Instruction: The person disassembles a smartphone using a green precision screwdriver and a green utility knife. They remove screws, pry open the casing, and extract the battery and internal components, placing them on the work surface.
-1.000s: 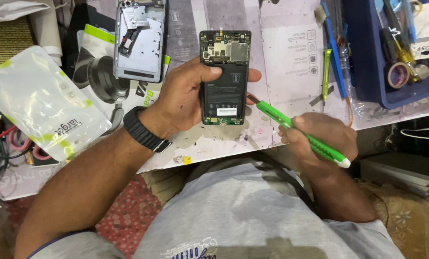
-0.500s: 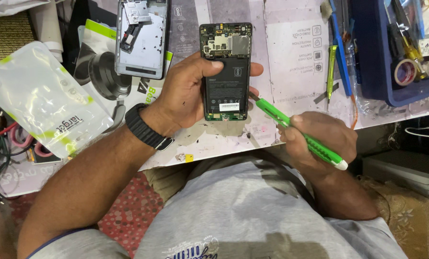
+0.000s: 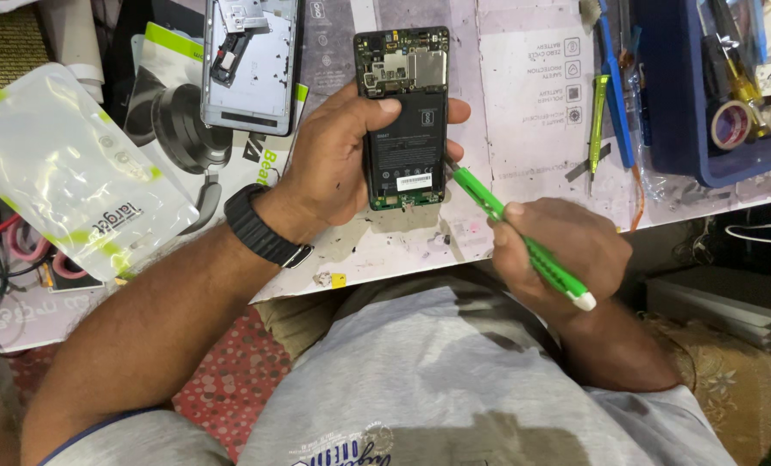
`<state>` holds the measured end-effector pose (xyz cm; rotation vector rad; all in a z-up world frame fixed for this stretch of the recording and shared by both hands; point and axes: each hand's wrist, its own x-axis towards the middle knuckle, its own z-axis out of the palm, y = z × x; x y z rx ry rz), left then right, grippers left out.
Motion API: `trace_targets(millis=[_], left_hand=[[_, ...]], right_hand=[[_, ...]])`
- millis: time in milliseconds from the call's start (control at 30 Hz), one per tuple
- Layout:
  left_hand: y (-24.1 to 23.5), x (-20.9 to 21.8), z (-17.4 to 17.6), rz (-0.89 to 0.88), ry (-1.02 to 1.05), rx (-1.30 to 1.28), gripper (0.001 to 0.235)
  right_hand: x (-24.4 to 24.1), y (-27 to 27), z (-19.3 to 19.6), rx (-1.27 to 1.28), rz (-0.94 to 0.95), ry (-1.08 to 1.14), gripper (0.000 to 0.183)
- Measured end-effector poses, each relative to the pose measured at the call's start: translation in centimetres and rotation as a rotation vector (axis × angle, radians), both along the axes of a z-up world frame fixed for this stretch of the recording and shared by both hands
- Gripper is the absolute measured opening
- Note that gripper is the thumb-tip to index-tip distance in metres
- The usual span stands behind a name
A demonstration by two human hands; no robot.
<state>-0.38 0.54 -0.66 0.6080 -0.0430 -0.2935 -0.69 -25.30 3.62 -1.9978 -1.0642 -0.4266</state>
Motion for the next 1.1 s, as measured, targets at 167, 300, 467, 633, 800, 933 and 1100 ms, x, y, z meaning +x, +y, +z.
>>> trace_targets(millis=[167, 300, 467, 633, 800, 933, 1100], left_hand=[[0.0, -0.1, 0.1, 0.054, -0.002, 0.016, 0.041], [-0.1, 0.0, 0.2, 0.058, 0.011, 0.007, 0.039], [-0.1, 0.0, 0.3, 0.047, 0.065, -0.002, 0.038], [0.0, -0.1, 0.1, 0.030, 0.044, 0.004, 0.041], [-0.1, 0.0, -0.1, 0.018, 0.041, 0.004, 0.047], [-0.3, 0.1, -0.2, 0.009, 0.071, 0.000, 0.053], [-0.3, -0.1, 0.1, 0.024, 0.071, 0.079, 0.054]], right_hand=[[-0.4, 0.0, -0.5, 0.050, -0.048, 0.102, 0.013], [-0.6, -0.4, -1.6, 0.225, -0.112, 0.430, 0.015], [0.0, -1.0, -3.4, 0.605, -0.008, 0.814, 0.017], [0.3, -1.3, -4.3, 0.750, 0.014, 0.998, 0.019], [0.8, -1.1, -4.2, 0.776, -0.057, 1.146, 0.018], [1.3, -0.7, -4.3, 0.842, -0.028, 1.223, 0.014], [1.5, -0.8, -4.4, 0.871, -0.091, 1.339, 0.013]])
